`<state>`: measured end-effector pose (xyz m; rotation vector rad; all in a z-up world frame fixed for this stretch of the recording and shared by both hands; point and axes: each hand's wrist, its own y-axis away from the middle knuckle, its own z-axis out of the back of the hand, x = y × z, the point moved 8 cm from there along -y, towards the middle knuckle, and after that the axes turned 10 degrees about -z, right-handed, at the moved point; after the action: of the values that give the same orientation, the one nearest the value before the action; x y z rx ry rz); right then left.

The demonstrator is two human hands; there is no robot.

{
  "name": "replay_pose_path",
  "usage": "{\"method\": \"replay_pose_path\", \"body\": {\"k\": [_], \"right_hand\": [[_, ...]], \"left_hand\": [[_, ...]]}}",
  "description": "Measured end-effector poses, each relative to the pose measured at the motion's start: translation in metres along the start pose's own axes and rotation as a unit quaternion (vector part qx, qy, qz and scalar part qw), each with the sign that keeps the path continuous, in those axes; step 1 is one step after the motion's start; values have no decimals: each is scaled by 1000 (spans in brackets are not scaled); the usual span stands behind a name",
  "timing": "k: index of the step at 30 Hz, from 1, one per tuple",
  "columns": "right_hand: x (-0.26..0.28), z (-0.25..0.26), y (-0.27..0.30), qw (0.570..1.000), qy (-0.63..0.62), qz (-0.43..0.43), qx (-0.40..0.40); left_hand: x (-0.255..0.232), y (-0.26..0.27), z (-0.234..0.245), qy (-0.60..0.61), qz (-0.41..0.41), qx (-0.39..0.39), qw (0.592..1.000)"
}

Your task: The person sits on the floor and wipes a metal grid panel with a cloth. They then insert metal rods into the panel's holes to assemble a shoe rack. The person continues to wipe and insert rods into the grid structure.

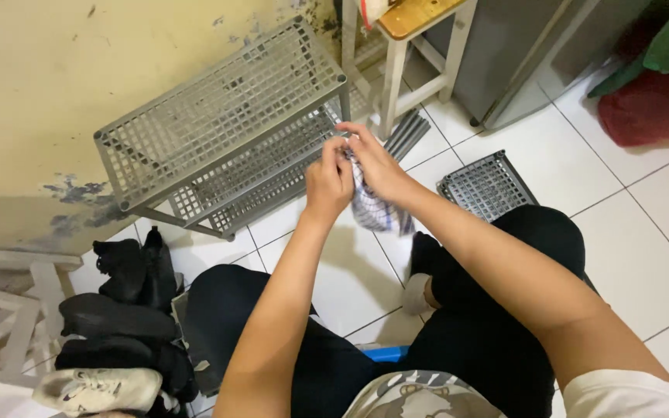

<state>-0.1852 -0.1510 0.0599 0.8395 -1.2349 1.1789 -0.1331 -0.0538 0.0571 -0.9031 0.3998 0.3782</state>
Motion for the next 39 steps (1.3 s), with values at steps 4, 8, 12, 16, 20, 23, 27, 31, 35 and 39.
{"method": "replay_pose_path", "body": {"k": [4, 8, 12, 16, 20, 23, 27, 31, 35, 39], "right_hand": [[-1, -12, 3, 998, -54, -4, 22], [14, -25, 26, 974, -45, -193, 112], [-16, -8, 32, 890, -129, -428, 92], [-91, -21, 24, 821, -277, -496, 52], [-120, -14, -2, 858, -256, -445, 22], [-92, -9, -10, 918, -141, -364, 69], [-15, -15, -21, 982, -85, -88, 144], [-68, -22, -30, 996, -39, -72, 45], [-61, -32, -34, 966, -131, -212, 64], [-84, -40, -31, 875, -219, -412, 131]], "left_hand": [[11, -12, 25, -29, -36, -35, 998], [47, -3, 35, 146, 44, -104, 983], [65, 8, 27, 222, 67, -53, 971], [36, 6, 8, 138, 28, 50, 989], [39, -4, 13, 140, 24, 78, 987], [72, -1, 12, 160, 89, 52, 982], [104, 6, 18, 236, 193, -2, 952], [91, 7, 7, 183, 184, 13, 966], [93, 5, 15, 239, 170, -4, 956], [96, -3, 30, 282, 133, -31, 950]]}}
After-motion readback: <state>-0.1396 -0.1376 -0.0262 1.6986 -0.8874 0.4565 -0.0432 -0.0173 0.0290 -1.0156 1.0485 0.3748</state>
